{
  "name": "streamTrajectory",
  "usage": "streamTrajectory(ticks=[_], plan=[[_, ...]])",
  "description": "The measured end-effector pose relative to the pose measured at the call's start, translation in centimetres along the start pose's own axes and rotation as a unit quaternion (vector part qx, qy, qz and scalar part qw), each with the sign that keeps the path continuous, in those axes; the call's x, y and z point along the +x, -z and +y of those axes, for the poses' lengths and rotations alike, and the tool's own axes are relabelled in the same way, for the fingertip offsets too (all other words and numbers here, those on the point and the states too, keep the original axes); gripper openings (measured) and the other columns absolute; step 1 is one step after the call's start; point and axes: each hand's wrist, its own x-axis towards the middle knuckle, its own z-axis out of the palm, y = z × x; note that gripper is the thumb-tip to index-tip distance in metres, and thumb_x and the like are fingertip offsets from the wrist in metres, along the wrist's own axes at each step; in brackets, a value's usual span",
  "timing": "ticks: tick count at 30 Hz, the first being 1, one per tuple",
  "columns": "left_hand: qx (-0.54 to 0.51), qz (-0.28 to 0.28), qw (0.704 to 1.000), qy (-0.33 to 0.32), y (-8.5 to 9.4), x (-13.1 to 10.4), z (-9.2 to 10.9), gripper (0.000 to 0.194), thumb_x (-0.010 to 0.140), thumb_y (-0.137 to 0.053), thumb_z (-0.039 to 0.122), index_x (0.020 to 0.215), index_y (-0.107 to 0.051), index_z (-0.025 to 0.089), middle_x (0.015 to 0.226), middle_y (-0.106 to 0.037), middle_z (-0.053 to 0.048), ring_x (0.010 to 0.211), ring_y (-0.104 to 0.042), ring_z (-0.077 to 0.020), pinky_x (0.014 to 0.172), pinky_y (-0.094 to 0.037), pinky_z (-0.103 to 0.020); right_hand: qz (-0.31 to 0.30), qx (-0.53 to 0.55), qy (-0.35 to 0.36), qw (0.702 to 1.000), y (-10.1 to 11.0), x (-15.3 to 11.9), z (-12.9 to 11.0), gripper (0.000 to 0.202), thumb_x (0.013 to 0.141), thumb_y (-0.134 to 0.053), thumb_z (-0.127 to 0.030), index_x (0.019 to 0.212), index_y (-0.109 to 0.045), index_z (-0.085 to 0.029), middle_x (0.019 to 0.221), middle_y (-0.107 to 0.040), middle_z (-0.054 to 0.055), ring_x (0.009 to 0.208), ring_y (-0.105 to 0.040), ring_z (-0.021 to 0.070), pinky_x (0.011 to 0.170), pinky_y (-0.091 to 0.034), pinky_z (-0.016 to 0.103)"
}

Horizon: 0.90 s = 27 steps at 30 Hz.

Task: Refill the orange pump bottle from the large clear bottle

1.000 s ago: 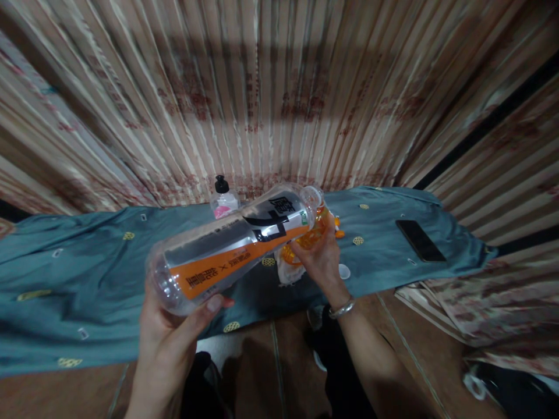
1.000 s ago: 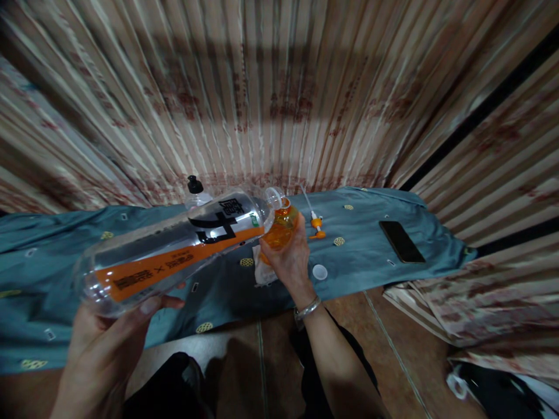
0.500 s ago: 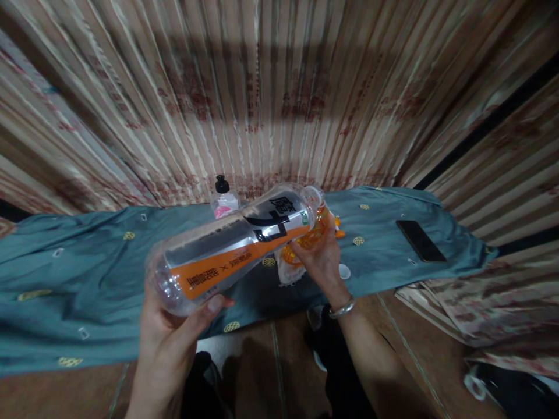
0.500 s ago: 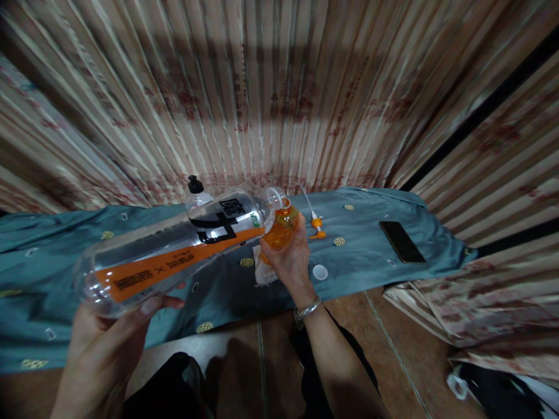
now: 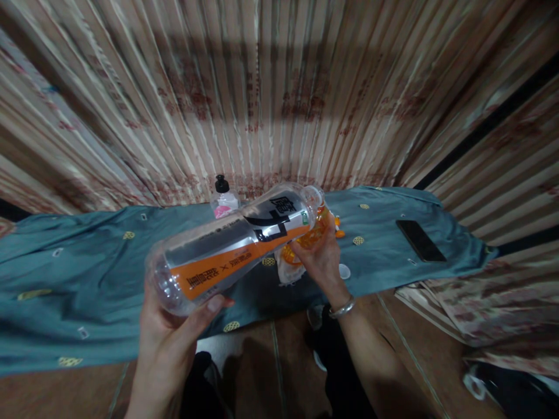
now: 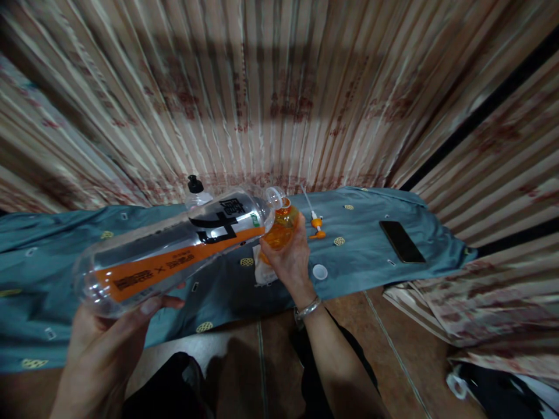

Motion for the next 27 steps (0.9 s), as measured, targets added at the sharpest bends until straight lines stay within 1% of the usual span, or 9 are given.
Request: streamTrajectory(ticks=[5,8,13,17,21,24,27], plan=[[-0.003,-0.003,1.000,0.001,0.0,0.1,0.0,0.081,0.070,-0.111,0.030,0.145,-0.083,0.028,0.141,-0.083,-0.015,0.100,-0.088,-0.0349,0.062,-0.078,-0.037,-0.004,0.003,-0.003,1.000,-0.1,0.0,0.0,0.119,0.083,-0.094,-0.056,0.178,-0.032,-0.020,0.162,-0.069,0.027,0.148,-0.073,0.0464,0.119,-0.064,0.068],[-0.004,-0.005,1.000,0.001,0.0,0.1,0.0,0.077,0.069,-0.111,0.028,0.142,-0.085,0.028,0.140,-0.083,-0.014,0.101,-0.088,-0.0348,0.063,-0.078,-0.037,-0.007,0.003,-0.008,1.000,0.0,-0.1,-0.1,0.119,0.084,-0.093,-0.056,0.179,-0.030,-0.020,0.163,-0.069,0.026,0.147,-0.072,0.0467,0.118,-0.064,0.069],[-0.004,0.008,1.000,0.006,-0.8,-0.1,0.5,0.082,0.067,-0.113,0.030,0.143,-0.084,0.028,0.135,-0.085,-0.013,0.097,-0.087,-0.0331,0.061,-0.077,-0.036,-0.007,0.000,-0.012,1.000,0.0,0.0,-0.2,0.120,0.083,-0.094,-0.055,0.179,-0.031,-0.020,0.164,-0.068,0.026,0.147,-0.073,0.0465,0.119,-0.064,0.069],[-0.007,0.023,1.000,0.006,-1.2,-0.3,0.7,0.081,0.067,-0.113,0.033,0.142,-0.084,0.026,0.136,-0.084,-0.014,0.096,-0.086,-0.0307,0.061,-0.075,-0.033,-0.001,0.003,-0.012,1.000,-0.1,0.0,-0.2,0.119,0.082,-0.094,-0.054,0.177,-0.033,-0.020,0.163,-0.069,0.026,0.148,-0.072,0.0470,0.119,-0.065,0.069],[0.003,-0.001,1.000,0.009,-0.5,-0.2,0.4,0.078,0.070,-0.111,0.031,0.142,-0.082,0.025,0.136,-0.085,-0.015,0.098,-0.087,-0.0330,0.064,-0.077,-0.036,-0.004,0.003,-0.009,1.000,-0.1,-0.1,-0.1,0.119,0.083,-0.094,-0.055,0.178,-0.032,-0.020,0.165,-0.067,0.027,0.151,-0.070,0.0470,0.119,-0.064,0.069],[0.004,-0.006,1.000,0.004,0.0,0.0,0.1,0.073,0.071,-0.111,0.030,0.138,-0.083,0.025,0.135,-0.085,-0.014,0.100,-0.087,-0.0338,0.064,-0.077,-0.037,0.001,-0.001,-0.003,1.000,-0.1,-0.1,0.0,0.118,0.083,-0.094,-0.056,0.177,-0.033,-0.021,0.166,-0.067,0.026,0.151,-0.070,0.0468,0.119,-0.064,0.069],[0.002,-0.006,1.000,0.003,-0.1,0.0,0.1,0.071,0.070,-0.111,0.030,0.136,-0.084,0.026,0.132,-0.085,-0.013,0.099,-0.087,-0.0341,0.062,-0.077,-0.038,0.002,0.002,-0.001,1.000,-0.1,-0.1,0.0,0.119,0.082,-0.094,-0.056,0.177,-0.032,-0.020,0.164,-0.068,0.027,0.150,-0.071,0.0475,0.118,-0.064,0.070]])
